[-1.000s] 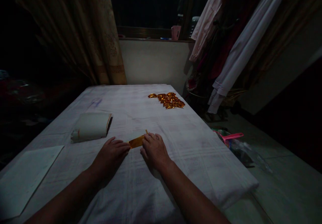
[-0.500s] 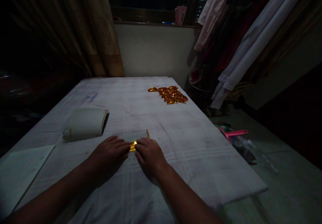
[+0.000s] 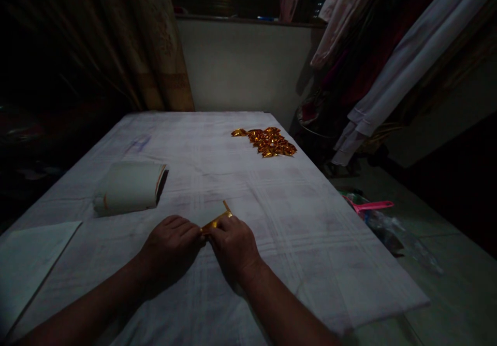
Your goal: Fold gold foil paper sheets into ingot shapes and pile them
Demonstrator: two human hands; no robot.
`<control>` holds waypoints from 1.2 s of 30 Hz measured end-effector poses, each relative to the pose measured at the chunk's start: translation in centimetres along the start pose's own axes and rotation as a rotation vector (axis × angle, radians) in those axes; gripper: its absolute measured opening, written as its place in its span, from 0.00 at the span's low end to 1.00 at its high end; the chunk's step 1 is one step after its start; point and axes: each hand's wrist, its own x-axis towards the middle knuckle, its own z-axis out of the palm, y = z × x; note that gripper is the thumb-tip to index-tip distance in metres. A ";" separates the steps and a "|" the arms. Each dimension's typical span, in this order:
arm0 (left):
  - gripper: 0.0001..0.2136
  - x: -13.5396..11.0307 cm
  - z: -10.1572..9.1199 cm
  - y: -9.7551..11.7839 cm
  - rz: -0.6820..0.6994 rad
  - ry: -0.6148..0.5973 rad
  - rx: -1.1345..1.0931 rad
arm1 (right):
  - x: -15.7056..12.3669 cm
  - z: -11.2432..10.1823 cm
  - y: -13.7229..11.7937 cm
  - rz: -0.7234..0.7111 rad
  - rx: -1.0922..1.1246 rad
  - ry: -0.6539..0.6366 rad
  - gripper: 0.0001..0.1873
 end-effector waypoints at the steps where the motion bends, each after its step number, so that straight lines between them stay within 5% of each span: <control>1: 0.11 -0.1 0.1 0.1 -0.018 0.004 -0.029 | -0.2 0.1 0.1 0.001 0.000 -0.005 0.07; 10: 0.10 -1.7 0.2 -0.8 -0.224 -0.024 -0.340 | -1.1 -0.7 -0.4 0.055 0.132 -0.016 0.05; 36: 0.11 -0.8 0.6 0.7 -0.396 -0.057 -0.339 | 0.3 -0.8 -1.5 0.326 0.134 -0.155 0.04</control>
